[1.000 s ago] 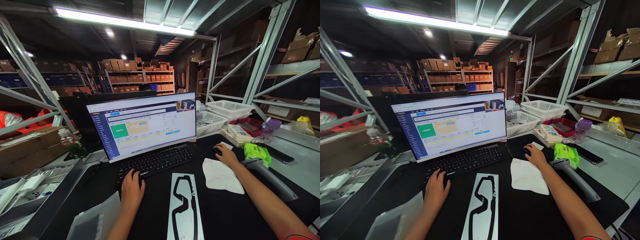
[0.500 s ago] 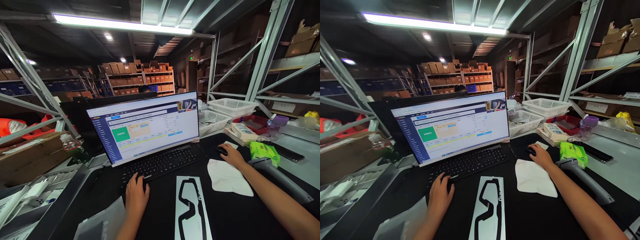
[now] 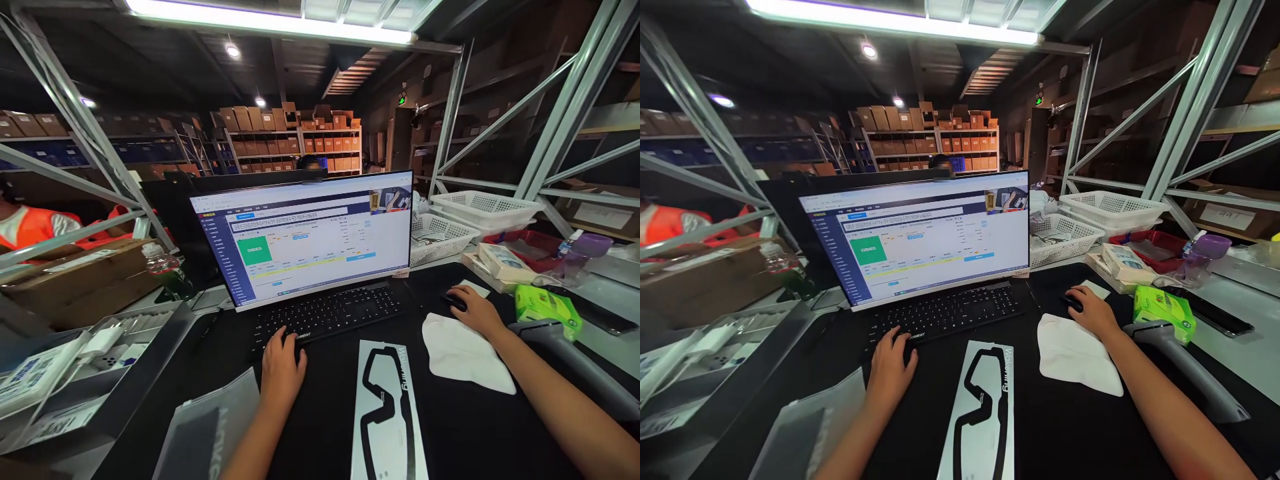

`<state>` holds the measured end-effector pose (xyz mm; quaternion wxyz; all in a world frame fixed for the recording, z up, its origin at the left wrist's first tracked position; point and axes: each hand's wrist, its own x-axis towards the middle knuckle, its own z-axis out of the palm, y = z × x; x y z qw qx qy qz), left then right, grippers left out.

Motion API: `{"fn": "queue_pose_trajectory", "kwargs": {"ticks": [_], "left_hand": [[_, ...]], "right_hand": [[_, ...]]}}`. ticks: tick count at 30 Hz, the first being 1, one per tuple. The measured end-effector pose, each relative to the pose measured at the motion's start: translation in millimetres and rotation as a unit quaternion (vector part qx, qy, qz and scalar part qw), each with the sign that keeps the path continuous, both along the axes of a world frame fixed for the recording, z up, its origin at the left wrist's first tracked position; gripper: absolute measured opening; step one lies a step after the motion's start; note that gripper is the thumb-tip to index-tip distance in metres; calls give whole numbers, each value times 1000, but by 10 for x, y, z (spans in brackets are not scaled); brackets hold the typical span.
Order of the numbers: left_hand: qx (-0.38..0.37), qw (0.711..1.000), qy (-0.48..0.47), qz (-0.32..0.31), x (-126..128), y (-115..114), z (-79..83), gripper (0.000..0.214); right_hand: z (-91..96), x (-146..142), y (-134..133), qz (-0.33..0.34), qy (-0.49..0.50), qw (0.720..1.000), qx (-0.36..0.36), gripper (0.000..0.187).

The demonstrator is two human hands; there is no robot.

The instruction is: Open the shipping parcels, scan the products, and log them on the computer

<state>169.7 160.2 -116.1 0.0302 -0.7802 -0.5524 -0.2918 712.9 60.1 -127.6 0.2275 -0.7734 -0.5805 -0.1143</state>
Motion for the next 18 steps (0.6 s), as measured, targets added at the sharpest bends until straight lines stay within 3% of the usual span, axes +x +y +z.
{"fn": "queue_pose_trajectory", "kwargs": {"ticks": [18], "left_hand": [[4, 1000, 14, -2, 11, -6, 4, 31]], "right_hand": [[-32, 35, 15, -6, -13, 1000, -1, 36]]}}
